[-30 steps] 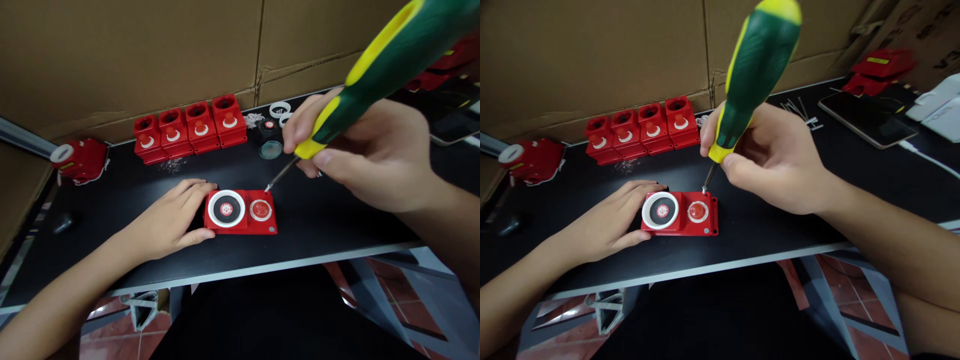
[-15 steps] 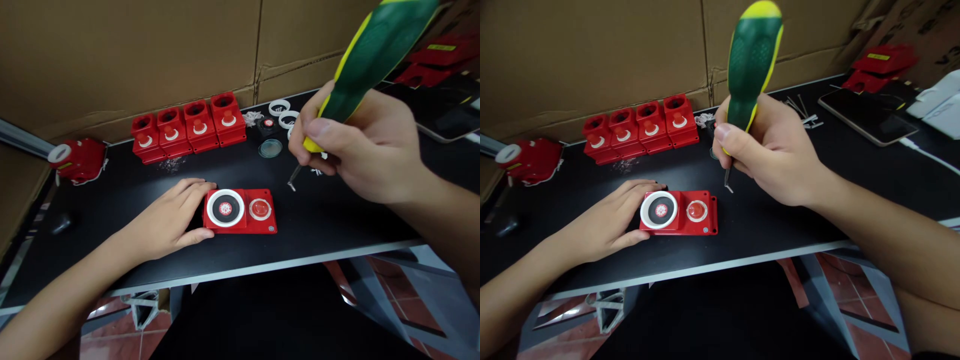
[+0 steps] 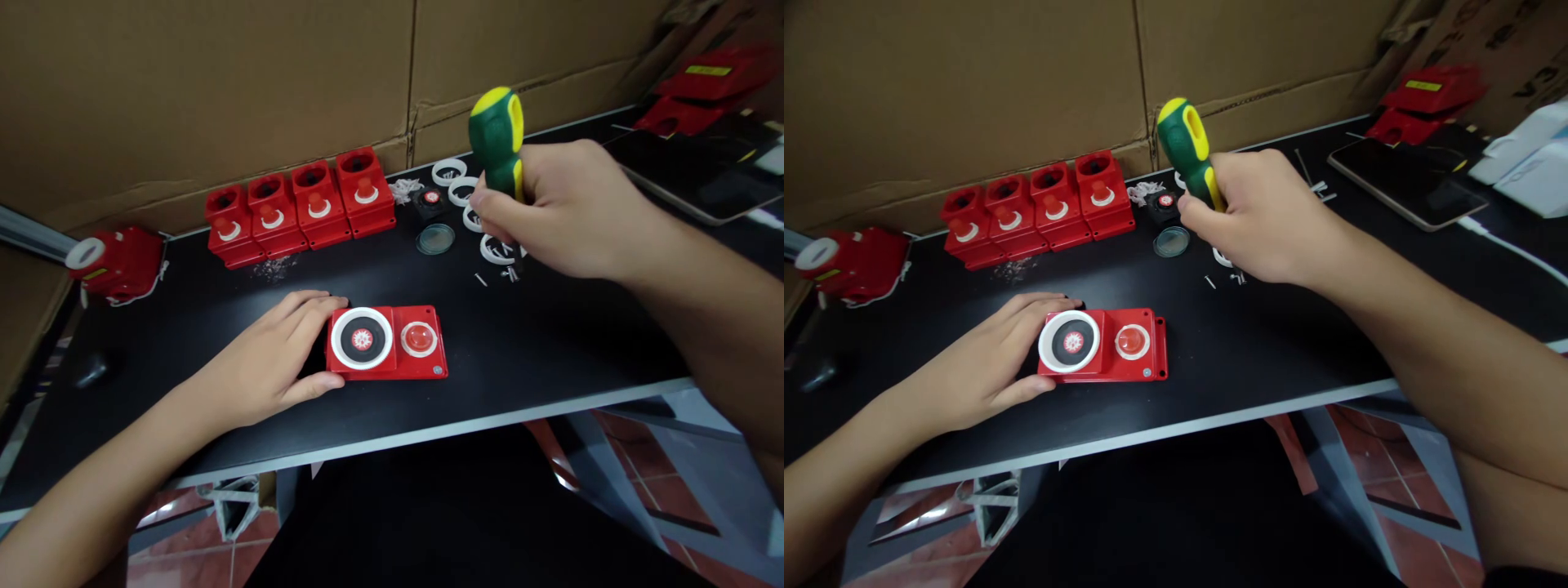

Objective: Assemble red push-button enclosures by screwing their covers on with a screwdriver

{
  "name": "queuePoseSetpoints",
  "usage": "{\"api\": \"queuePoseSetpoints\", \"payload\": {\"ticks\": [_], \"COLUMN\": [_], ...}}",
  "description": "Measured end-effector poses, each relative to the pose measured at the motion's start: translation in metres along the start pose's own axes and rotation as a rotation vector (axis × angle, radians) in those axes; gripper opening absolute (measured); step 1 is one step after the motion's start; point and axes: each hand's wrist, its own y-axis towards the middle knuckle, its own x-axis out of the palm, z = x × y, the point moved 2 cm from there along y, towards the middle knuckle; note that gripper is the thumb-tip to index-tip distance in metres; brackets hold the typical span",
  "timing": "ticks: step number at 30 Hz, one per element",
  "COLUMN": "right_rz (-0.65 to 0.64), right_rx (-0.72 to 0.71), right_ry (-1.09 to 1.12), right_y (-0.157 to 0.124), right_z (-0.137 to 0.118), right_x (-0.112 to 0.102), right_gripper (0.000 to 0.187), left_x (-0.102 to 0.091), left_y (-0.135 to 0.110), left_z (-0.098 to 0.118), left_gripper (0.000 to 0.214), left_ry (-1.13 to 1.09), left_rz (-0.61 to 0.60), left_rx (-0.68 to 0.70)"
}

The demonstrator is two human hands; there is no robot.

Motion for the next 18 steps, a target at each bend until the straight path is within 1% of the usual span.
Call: {"api": "queuePoseSetpoints", "payload": {"ticks": [2,4,5,7,9,10,11,12,14,18], "right_rz": [0.039,0.012,-0.035,-0.193,-0.374,-0.446,-0.491,-0.513,-0.509,-0.517], "right_rx": [-0.057,-0.152,-0.204,-0.274,-0.262,-0.233,-0.202,-0.178,-0.174,-0.234], "right_ry": [-0.003,-0.009,-0.017,-0.049,-0.077,-0.078,-0.075,-0.073,-0.083,-0.157], "right_y": [0.002,0.003,0.004,0.004,0.002,0.0,-0.001,-0.003,-0.005,-0.008], "right_z": [0.003,0.011,0.016,0.029,0.041,0.044,0.046,0.045,0.04,0.03], "right_x": [-0.004,-0.005,-0.004,0.0,0.006,0.008,0.01,0.012,0.014,0.016], "right_gripper": [0.058,0.066,0.069,0.071,0.067,0.065,0.061,0.057,0.049,0.038], "left_x": [0.0,0.001,0.001,0.0,0.0,0.0,-0.001,-0.001,-0.001,-0.001], "left_y": [0.0,0.0,0.001,0.001,0.001,0.0,0.0,0.0,-0.001,-0.001], "left_z": [0.0,0.0,0.0,0.0,0.001,0.001,0.001,0.001,0.001,-0.001], "left_gripper": [0.091,0.091,0.091,0.091,0.091,0.09,0.091,0.091,0.092,0.093], "left_ry": [0.01,0.012,0.011,0.004,0.002,0.003,0.005,0.009,0.019,0.032], "left_rz": [0.002,-0.004,-0.006,-0.011,-0.009,-0.009,-0.006,-0.003,-0.002,-0.011], "left_rx": [0.007,0.006,0.004,-0.003,-0.004,-0.003,-0.001,0.004,0.01,0.012]}}
